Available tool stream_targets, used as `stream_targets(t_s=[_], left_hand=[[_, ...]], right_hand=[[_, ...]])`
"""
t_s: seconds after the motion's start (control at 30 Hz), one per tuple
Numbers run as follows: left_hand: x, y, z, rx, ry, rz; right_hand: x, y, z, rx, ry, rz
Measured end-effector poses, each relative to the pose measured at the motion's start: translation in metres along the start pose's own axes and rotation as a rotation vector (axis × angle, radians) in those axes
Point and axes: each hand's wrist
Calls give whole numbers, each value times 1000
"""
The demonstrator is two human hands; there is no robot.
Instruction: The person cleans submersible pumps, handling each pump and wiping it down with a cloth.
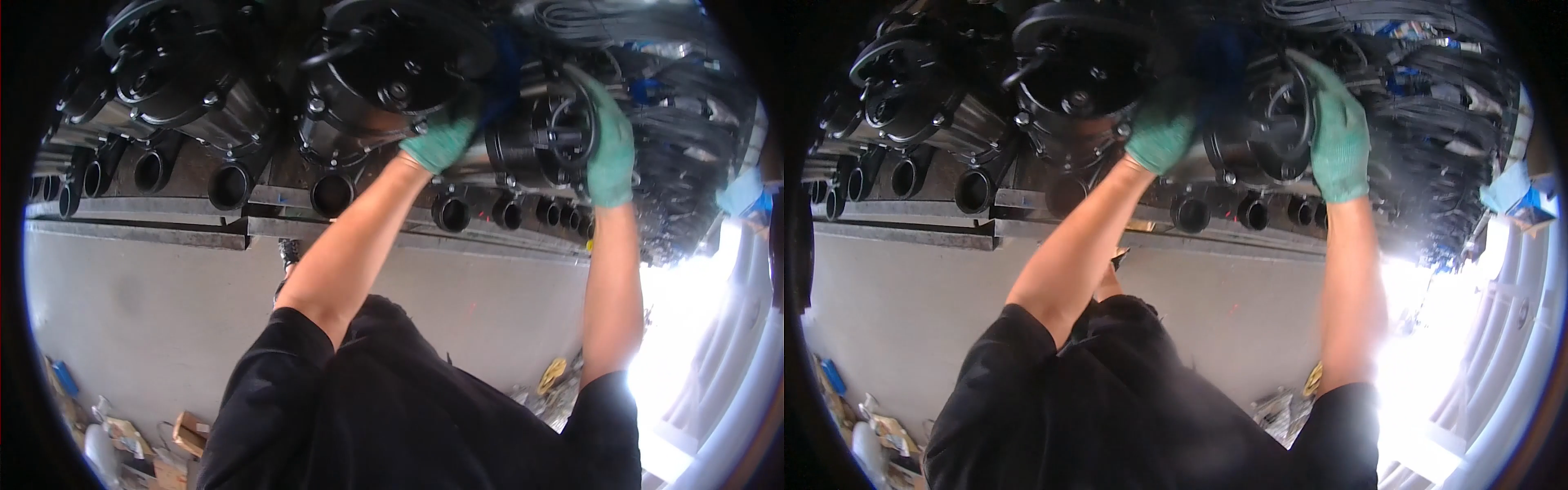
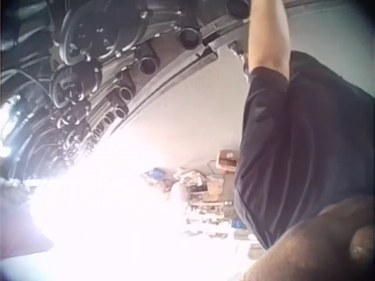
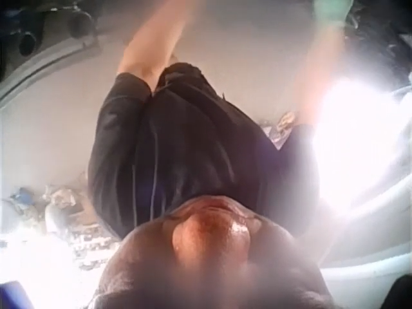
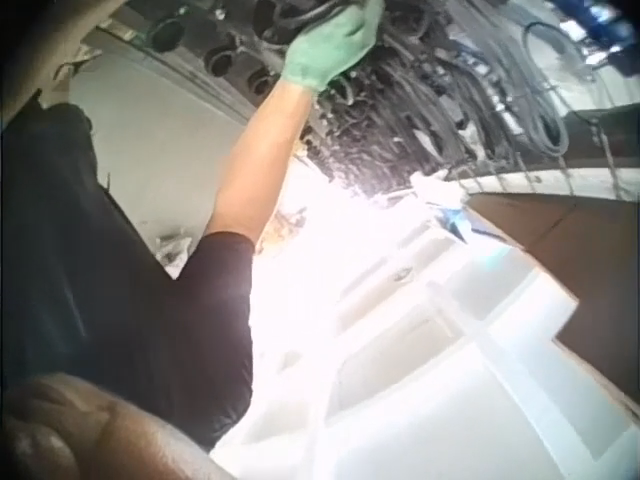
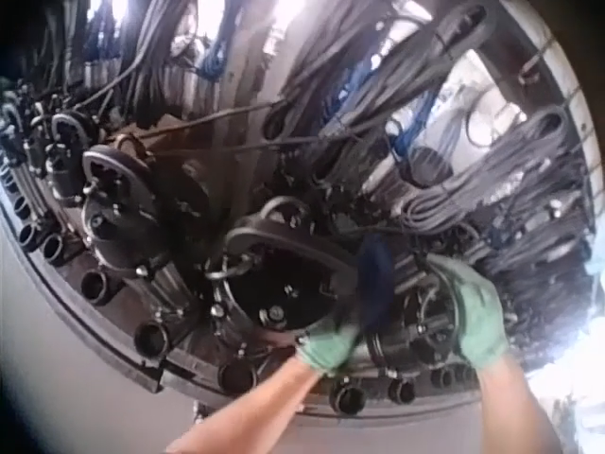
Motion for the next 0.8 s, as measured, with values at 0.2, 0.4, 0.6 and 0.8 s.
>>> stream_targets(t_s=[0.2, 0.4, 0.6, 0.8], left_hand=[[-54, 18, -7, -287, 145, -430], [-82, 84, -36, -323, 35, -576], [-170, 71, -83, -250, -598, -721], [-134, 56, -64, -896, -186, -1502]], right_hand=[[1, 24, -4, -293, 42, -113], [-7, 2, 0, -99, 130, 244], [-16, -11, 2, -172, 152, 370], [-123, 23, 51, 117, 644, 342]])
Point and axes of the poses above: each hand's wrist, its own x-axis towards the middle knuckle, its own z-axis out of the palm, y = z × x, and after that the axes turned 13 degrees about -x, right-handed
